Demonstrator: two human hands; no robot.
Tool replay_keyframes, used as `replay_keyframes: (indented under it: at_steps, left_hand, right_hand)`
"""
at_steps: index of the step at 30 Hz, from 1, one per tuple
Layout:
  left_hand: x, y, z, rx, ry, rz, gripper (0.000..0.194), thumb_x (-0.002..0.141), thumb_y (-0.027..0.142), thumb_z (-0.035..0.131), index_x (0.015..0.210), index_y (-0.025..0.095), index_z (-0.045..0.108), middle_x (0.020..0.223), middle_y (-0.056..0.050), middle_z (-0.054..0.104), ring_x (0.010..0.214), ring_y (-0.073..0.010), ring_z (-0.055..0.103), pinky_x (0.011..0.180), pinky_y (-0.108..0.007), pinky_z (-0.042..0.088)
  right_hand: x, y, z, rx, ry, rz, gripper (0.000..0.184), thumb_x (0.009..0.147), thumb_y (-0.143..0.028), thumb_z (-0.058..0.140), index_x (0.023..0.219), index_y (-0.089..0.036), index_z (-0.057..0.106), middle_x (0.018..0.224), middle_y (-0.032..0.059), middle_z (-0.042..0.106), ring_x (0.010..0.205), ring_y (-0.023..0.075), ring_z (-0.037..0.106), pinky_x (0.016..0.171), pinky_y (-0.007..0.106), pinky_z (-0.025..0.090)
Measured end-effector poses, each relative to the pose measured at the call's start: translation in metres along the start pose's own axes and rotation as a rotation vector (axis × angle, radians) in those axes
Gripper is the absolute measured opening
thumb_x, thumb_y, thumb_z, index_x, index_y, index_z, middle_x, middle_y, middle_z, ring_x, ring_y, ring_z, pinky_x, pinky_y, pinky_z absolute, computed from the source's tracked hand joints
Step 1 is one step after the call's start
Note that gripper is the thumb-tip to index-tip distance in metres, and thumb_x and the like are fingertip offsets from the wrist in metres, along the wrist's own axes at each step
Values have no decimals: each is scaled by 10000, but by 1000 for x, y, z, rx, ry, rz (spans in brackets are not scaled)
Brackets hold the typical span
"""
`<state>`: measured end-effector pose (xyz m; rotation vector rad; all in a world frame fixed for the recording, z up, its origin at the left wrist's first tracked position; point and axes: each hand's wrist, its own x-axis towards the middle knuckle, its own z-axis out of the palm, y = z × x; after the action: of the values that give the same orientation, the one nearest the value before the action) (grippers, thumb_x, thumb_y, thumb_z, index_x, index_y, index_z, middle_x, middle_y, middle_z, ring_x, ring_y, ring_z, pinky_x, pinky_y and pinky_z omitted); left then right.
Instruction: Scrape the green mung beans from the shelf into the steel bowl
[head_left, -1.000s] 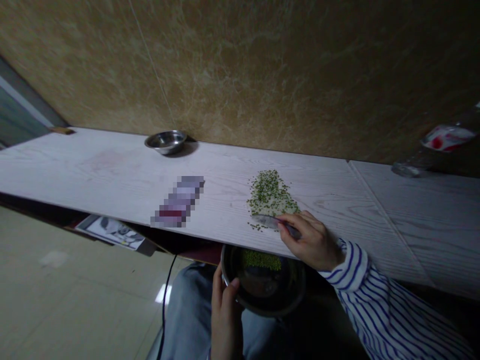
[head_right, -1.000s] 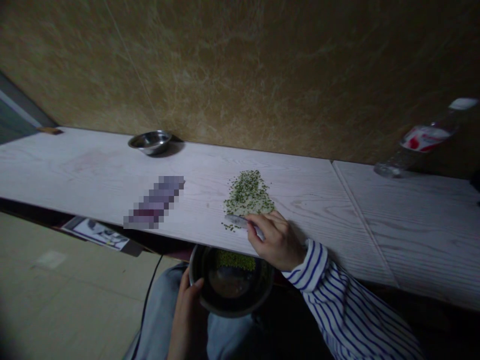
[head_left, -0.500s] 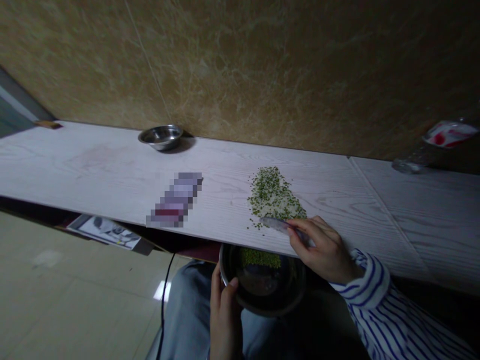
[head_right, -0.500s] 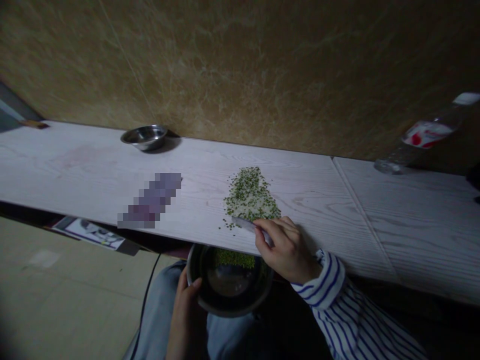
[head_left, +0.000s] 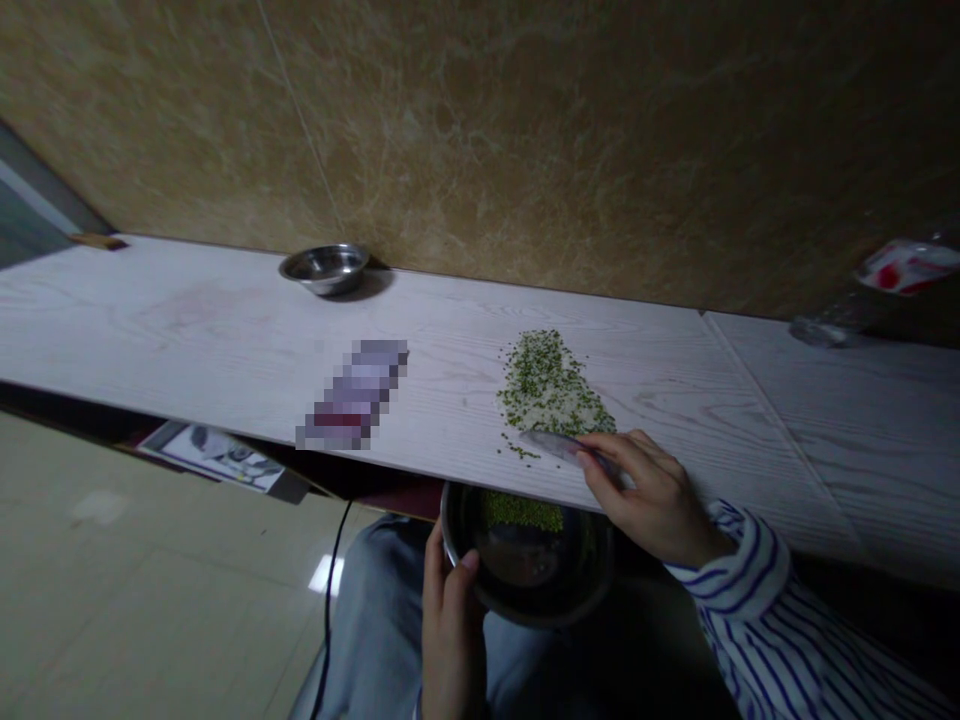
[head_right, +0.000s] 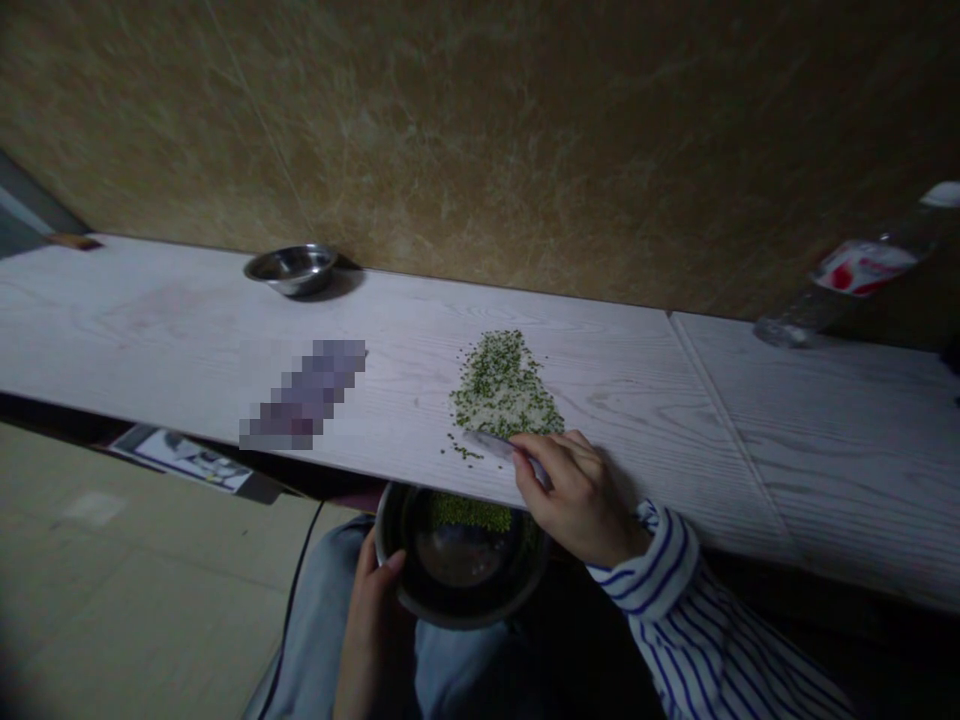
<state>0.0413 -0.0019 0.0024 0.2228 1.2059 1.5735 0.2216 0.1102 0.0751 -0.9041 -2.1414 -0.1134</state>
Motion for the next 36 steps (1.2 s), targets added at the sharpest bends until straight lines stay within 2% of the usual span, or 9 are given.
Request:
replay_keyframes:
  at_steps: [6,14,21,25,29,36]
  left_hand:
    - [-1,2,0,61,8,41,542,832,363,635,1363,265,584,1321,-102,659,1196,-292,621,981,-392,503]
    - [-2,4,1,10,1,40,523,836,345,645,1348,256,583,1386,-97,618,1247,-291,587,941,-350,520]
    - [-3,3,1,15,-21,64,527,860,354,632,1372,244,568,1374,-97,621,1256,-275,574,975,-336,492]
    - [-3,2,1,15,-47,50,548,868,372,612,1398,243,550,1352,-103,630,1229,-283,590,997,-370,481]
    - [-3,2,1,30,-13,43,562,855,384,628,1393,241,556,1373,-104,613,1231,-284,584,1020,-375,464]
    - [-3,2,0,47,-3,35,507,851,387,628,1343,271,584,1369,-83,618,1220,-274,594,975,-354,494]
  right_hand:
    - [2,0,2,1,-46,-5,148,912,-119,585,1042,-187,605,840,42,731,738,172,684,698,314,552]
    - [-3,-9,-5,83,-77,-51,211,896,-93,589,1073,-204,616,858,40,748,736,172,685,703,330,559]
    - [-5,-13,-7,-10,-4,43,169,908,-132,580,1049,-204,639,851,50,751,737,184,701,681,322,572]
    - [-6,-21,-4,-15,-15,44,163,904,-119,587,1046,-188,625,852,58,746,740,183,696,698,326,570]
    - [-6,-30,-2,5,-8,33,180,900,-97,590,1059,-178,616,866,65,743,770,186,696,729,333,569]
    - [-4,-44,-4,63,-24,31,188,902,-92,570,1048,-194,630,812,44,734,711,176,693,684,327,570]
